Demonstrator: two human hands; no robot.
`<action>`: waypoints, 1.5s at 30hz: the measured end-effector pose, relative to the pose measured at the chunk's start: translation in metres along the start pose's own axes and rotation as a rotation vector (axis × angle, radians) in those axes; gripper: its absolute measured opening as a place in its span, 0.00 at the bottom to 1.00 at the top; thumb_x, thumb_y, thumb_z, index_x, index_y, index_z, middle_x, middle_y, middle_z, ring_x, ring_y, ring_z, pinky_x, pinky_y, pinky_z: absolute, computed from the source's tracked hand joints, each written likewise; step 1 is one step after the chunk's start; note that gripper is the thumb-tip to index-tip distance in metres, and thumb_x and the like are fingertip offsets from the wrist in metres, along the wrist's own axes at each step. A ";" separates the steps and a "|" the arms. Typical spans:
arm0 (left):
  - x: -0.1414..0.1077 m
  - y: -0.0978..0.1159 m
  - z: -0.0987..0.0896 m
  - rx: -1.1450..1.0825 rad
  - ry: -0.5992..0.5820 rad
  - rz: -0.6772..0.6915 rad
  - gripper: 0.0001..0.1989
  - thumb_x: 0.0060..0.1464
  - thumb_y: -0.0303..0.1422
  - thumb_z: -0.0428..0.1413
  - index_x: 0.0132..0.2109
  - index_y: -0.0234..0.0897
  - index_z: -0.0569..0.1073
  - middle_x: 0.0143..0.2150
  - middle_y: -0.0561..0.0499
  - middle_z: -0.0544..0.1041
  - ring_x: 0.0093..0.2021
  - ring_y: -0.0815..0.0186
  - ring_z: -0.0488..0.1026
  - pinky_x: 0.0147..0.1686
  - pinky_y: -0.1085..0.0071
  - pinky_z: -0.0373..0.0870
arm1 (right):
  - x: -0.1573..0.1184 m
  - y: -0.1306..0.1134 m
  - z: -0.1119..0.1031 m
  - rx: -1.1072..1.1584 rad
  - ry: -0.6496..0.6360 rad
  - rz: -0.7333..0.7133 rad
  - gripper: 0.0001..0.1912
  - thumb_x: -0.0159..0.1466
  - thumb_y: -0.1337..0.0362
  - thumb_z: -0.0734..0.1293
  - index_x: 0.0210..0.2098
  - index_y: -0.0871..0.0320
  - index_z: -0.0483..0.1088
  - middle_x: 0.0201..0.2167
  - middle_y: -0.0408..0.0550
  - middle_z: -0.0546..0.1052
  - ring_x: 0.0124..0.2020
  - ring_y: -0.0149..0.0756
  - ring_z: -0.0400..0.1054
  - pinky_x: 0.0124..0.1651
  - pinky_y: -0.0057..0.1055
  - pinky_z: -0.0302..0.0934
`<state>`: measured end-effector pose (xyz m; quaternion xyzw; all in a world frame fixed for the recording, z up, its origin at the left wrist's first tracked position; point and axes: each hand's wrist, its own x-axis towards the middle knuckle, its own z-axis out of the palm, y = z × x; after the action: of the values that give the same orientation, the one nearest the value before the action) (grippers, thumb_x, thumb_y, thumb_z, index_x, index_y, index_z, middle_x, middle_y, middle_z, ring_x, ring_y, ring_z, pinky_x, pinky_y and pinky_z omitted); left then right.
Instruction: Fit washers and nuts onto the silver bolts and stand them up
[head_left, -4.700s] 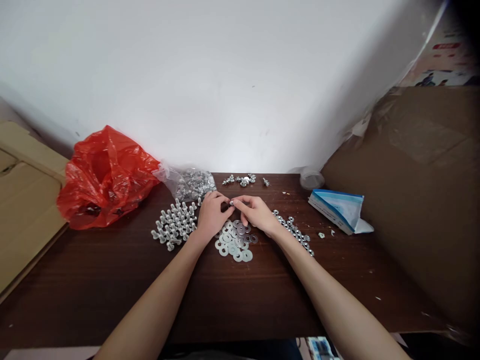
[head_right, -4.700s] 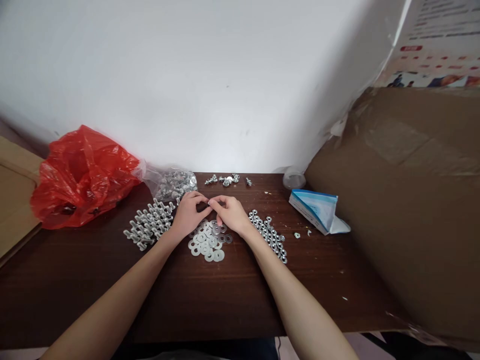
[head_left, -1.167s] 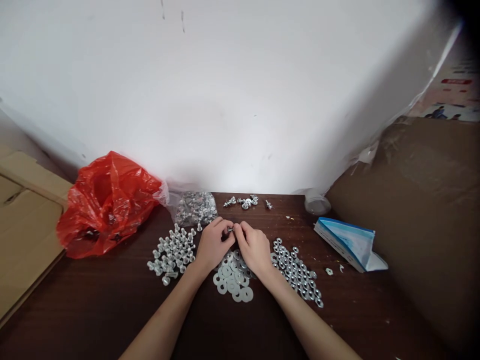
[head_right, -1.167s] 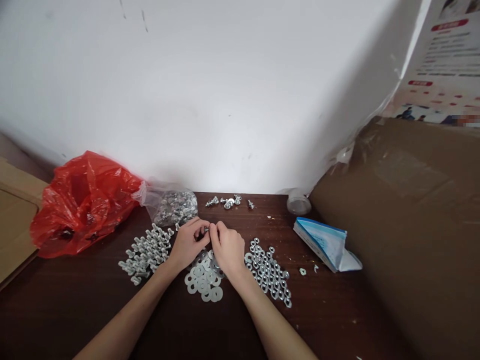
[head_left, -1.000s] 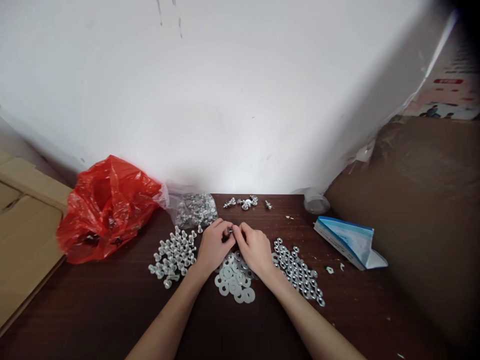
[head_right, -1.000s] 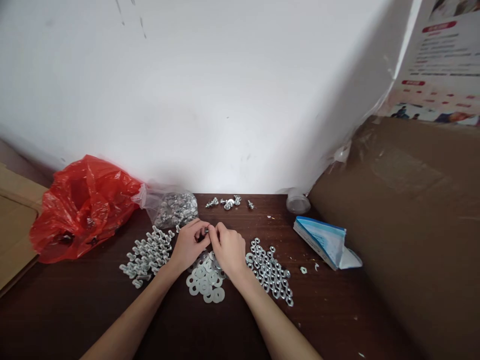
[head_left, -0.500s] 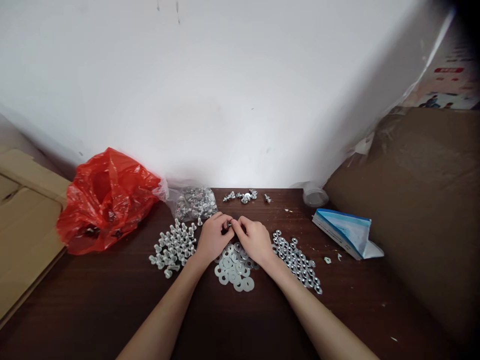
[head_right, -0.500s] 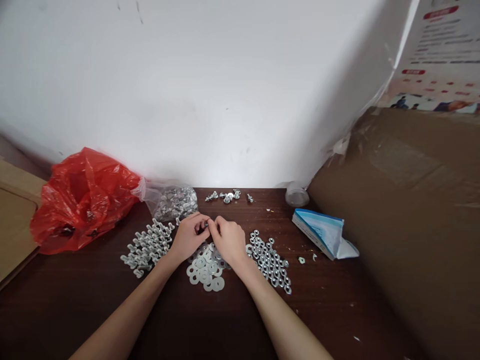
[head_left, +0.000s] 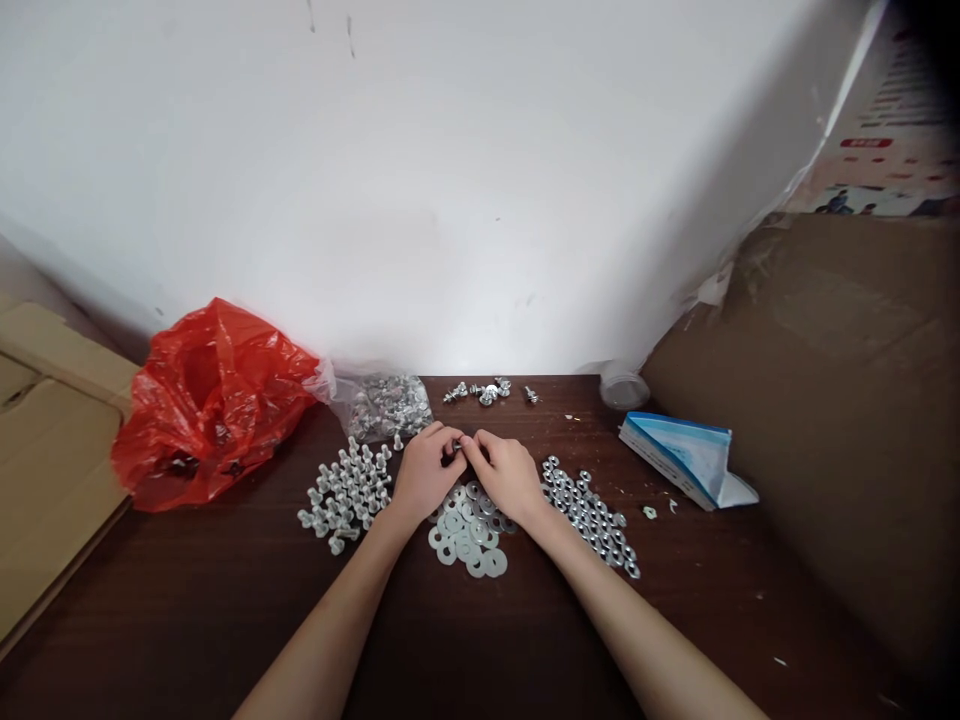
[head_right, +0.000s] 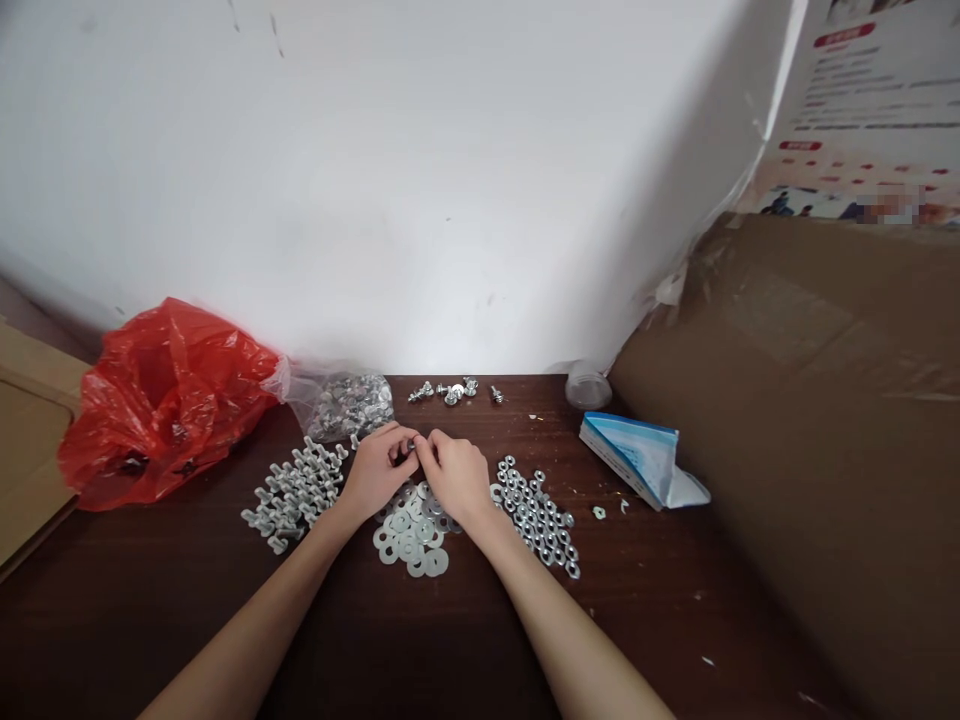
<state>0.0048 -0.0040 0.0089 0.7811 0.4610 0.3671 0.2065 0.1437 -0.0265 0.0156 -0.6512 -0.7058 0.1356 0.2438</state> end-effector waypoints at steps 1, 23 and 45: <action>0.000 0.000 0.000 0.000 0.000 -0.001 0.06 0.52 0.25 0.52 0.34 0.36 0.73 0.26 0.55 0.61 0.26 0.71 0.60 0.28 0.74 0.58 | 0.000 0.000 0.000 0.003 0.000 -0.001 0.19 0.69 0.55 0.54 0.27 0.56 0.66 0.21 0.43 0.72 0.25 0.33 0.65 0.27 0.27 0.42; -0.001 -0.001 0.000 0.036 -0.015 -0.006 0.06 0.52 0.25 0.51 0.34 0.36 0.74 0.27 0.55 0.63 0.27 0.71 0.61 0.29 0.73 0.58 | 0.000 -0.001 0.000 0.005 0.003 -0.007 0.20 0.69 0.54 0.54 0.26 0.56 0.66 0.20 0.42 0.71 0.25 0.32 0.65 0.27 0.26 0.43; 0.001 -0.001 0.000 0.049 -0.028 0.007 0.06 0.52 0.26 0.51 0.34 0.36 0.73 0.26 0.55 0.62 0.27 0.71 0.60 0.29 0.73 0.58 | 0.000 0.000 0.000 -0.005 0.014 -0.013 0.20 0.69 0.54 0.54 0.26 0.56 0.66 0.21 0.43 0.71 0.25 0.32 0.65 0.27 0.26 0.43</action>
<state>0.0045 -0.0030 0.0090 0.7925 0.4642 0.3455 0.1924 0.1438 -0.0263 0.0152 -0.6481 -0.7085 0.1277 0.2483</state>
